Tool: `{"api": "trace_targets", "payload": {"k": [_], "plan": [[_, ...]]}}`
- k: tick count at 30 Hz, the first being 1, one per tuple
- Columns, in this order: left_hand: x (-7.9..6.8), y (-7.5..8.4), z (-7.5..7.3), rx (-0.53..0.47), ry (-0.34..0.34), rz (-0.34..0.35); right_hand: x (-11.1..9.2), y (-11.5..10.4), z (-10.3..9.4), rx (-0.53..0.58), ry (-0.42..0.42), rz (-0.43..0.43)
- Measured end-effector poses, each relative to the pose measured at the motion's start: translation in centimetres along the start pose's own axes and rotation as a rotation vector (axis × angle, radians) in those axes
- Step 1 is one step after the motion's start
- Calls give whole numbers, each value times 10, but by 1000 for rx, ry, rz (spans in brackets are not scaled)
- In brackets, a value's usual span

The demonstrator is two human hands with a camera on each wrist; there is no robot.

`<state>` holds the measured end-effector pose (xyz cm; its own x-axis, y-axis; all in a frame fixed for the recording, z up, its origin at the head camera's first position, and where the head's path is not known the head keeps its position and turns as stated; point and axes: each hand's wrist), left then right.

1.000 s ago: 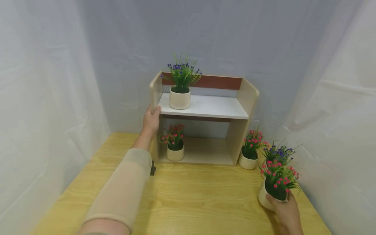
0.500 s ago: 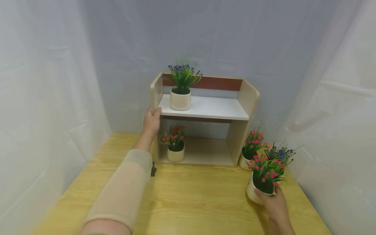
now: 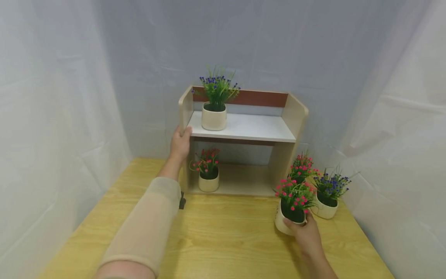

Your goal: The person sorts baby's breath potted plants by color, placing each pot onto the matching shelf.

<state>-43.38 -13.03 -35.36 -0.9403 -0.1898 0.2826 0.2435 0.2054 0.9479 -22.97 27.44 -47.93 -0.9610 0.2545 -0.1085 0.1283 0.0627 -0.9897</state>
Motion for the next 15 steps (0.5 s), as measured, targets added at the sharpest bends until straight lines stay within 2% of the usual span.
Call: {"api": "trace_targets", "payload": {"k": [15], "plan": [[2,-2,0,16,10,-10,12,-2,38,-74,-65,-12]]}}
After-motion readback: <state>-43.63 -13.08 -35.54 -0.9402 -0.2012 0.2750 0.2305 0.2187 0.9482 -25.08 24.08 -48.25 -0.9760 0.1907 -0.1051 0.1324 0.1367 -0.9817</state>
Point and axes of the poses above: each hand's wrist, its own x-axis towards the middle knuckle, its own z-axis out of the palm, y = z × x, and after that the axes turned 6 degrees about x, right-handed
